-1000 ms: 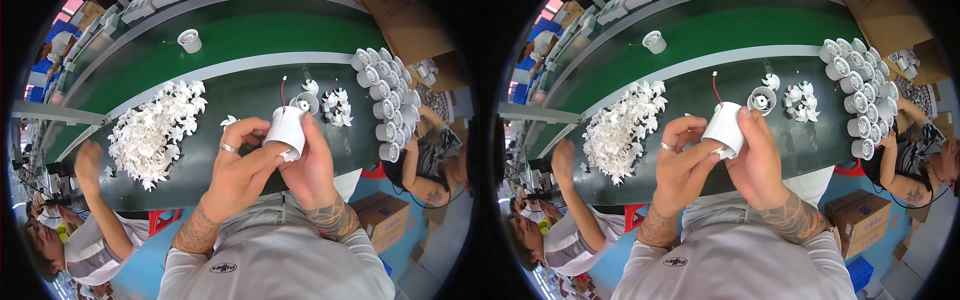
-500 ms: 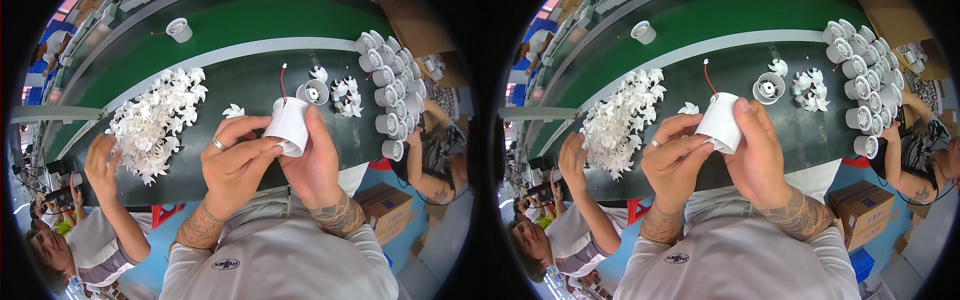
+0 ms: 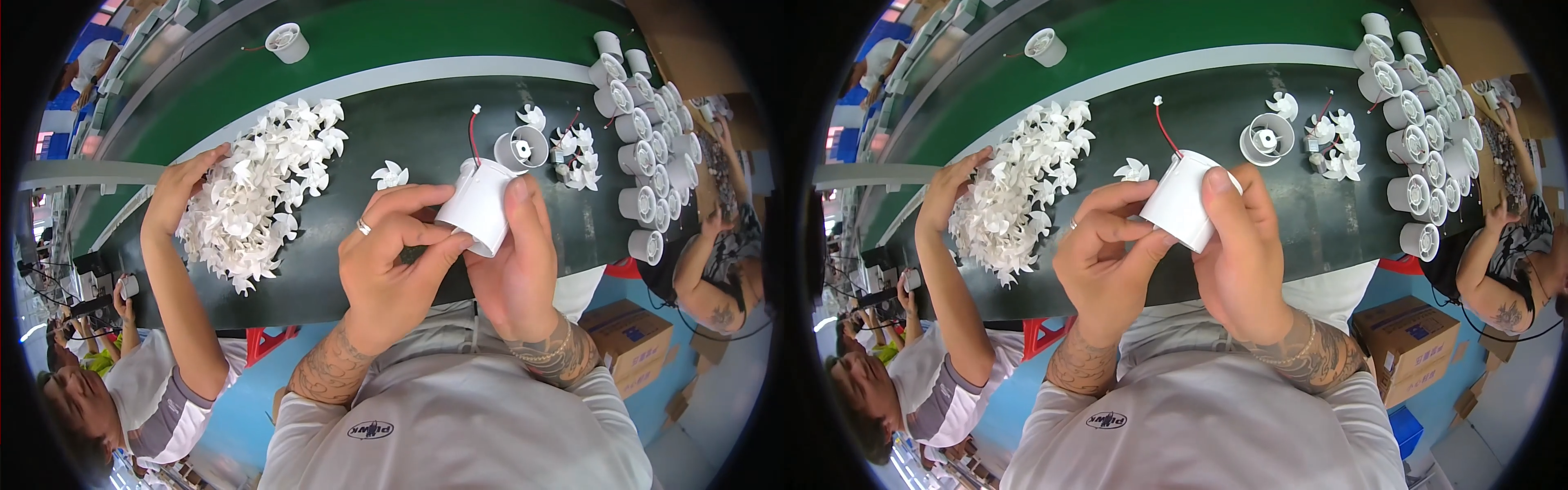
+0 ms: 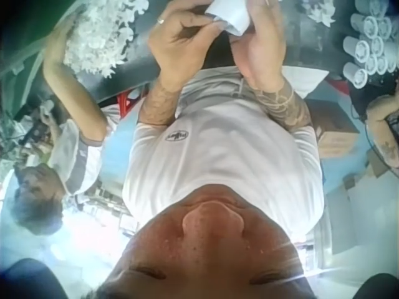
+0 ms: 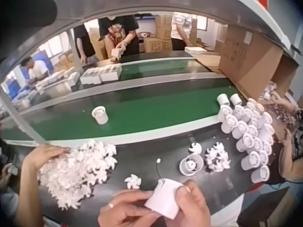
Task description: The person assembles electronic fan or light parts by hand, inserting fan components and electronic units into white plastic housings.
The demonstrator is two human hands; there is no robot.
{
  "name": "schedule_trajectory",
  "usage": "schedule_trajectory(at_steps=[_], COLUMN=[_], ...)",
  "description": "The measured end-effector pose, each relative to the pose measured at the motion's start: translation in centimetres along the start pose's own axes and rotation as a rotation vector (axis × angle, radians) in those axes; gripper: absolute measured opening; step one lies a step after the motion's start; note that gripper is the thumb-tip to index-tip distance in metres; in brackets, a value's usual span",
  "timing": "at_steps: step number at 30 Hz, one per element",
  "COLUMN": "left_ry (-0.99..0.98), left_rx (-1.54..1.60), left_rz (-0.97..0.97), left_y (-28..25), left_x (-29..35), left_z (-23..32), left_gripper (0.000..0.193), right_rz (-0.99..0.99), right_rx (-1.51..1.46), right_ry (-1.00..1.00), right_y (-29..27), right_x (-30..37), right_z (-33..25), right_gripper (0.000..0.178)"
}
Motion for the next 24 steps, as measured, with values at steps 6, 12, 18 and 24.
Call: schedule_trajectory(at_steps=[6, 12, 18, 24], left_ry=[-0.026, -0.076, -0.259, 0.046], left_rx=[0.039, -0.09, -0.023, -0.167], left_rz=[0.088, -0.144, -0.16, -0.156], left_y=[-0.6, -0.2, 0.3, -1.4], left_x=[0.8, -0.3, -0.4, -0.9], left_z=[-1.0, -1.4, -2.8, -1.2], left_gripper=[0.024, 0.039, 0.037, 0.023], right_rz=[-0.084, 0.02, 0.013, 0.074], right_rx=[0.023, -0.008, 0.027, -0.066], right_ry=[-0.039, 0.095, 0.17, 0.143], right_y=[0.0, 0.4, -0.8, -0.2], right_x=[-0.1, -0.4, -0.5, -0.5], right_z=[1.0, 1.6, 2.0, 2.3], right_gripper=[0.032, 0.045, 0.047, 0.045])
Point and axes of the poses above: each hand's wrist, its own x-axis away from the middle knuckle, its own y-axis out of the palm, z = x × y, the point moved 7 cm from there along -x, towards the middle knuckle, and after that the axes turned 12 degrees about x, right-handed, at the moved point
